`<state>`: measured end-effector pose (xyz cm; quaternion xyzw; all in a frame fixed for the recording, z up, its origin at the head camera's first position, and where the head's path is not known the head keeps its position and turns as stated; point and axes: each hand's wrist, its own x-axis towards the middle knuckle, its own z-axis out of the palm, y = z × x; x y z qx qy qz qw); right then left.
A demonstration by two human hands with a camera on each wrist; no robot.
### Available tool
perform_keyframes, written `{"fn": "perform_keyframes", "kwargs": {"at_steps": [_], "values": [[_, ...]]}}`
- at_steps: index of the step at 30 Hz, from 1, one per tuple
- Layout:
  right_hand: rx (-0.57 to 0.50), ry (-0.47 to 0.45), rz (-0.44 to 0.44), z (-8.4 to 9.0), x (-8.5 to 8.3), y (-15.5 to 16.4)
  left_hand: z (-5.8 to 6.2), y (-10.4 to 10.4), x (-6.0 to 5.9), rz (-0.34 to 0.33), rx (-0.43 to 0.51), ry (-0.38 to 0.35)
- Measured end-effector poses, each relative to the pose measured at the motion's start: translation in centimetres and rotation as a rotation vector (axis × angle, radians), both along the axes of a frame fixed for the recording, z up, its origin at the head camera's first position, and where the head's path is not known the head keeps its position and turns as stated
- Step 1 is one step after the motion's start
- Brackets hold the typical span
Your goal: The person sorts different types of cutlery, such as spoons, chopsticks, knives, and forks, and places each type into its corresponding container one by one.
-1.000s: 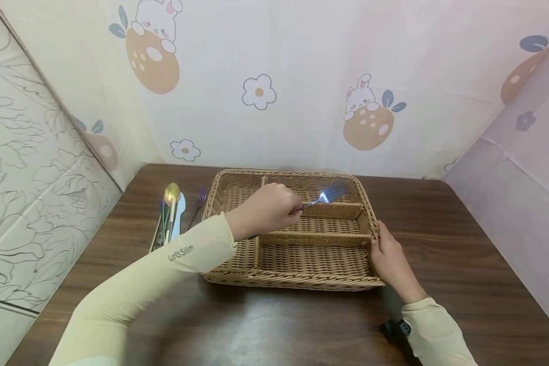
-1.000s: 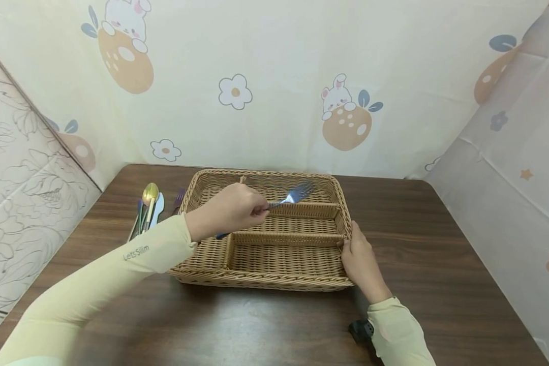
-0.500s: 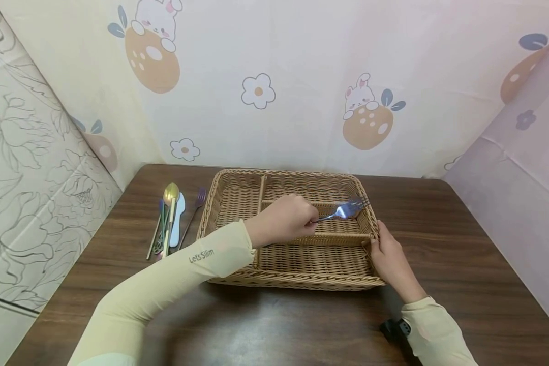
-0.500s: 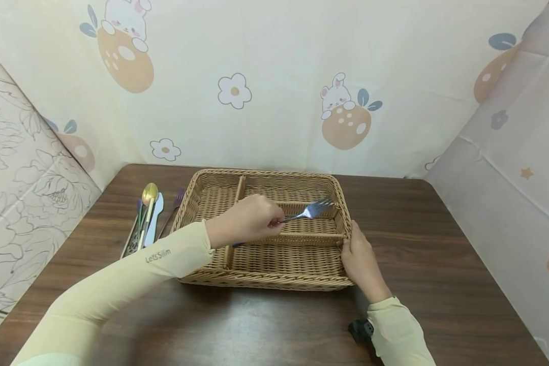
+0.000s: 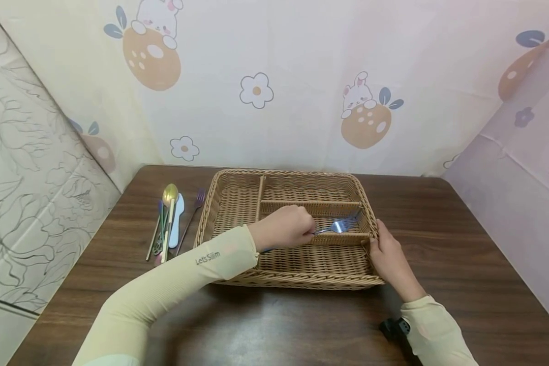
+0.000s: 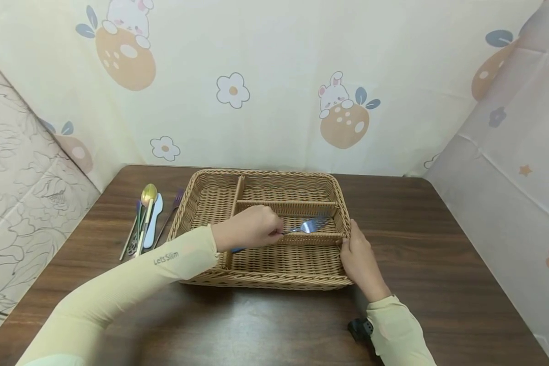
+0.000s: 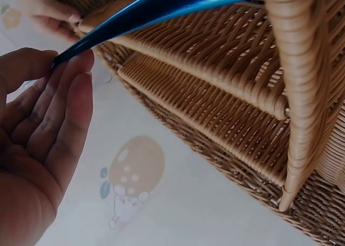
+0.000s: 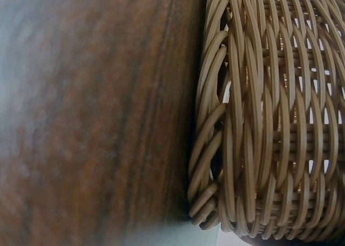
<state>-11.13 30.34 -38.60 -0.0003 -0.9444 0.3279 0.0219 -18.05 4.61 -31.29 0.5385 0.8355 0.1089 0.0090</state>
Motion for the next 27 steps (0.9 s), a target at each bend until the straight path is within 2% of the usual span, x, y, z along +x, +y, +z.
{"fn": "perform_keyframes", "kwargs": {"at_steps": [6, 10, 13, 16, 21, 27], "values": [[0.002, -0.002, 0.000, 0.2, 0.0, -0.1, -0.4, 0.6, 0.2, 0.001, -0.132, 0.004], [0.006, -0.006, -0.002, 0.3, 0.0, -0.2, -0.7, 1.1, 0.4, -0.020, -0.201, 0.032], [0.005, -0.009, -0.004, 0.4, 0.1, -0.2, -1.1, 1.6, 0.5, -0.047, -0.228, 0.060], [0.000, -0.011, -0.003, 0.4, 0.1, -0.2, -1.5, 2.0, 0.5, -0.059, -0.246, 0.050], [-0.001, -0.011, 0.000, 0.3, 0.0, -0.1, -2.0, 2.6, 0.5, -0.047, -0.279, 0.017], [-0.003, -0.017, -0.002, 0.3, -0.1, 0.0, -2.4, 3.2, 0.6, -0.048, -0.332, 0.036]]}}
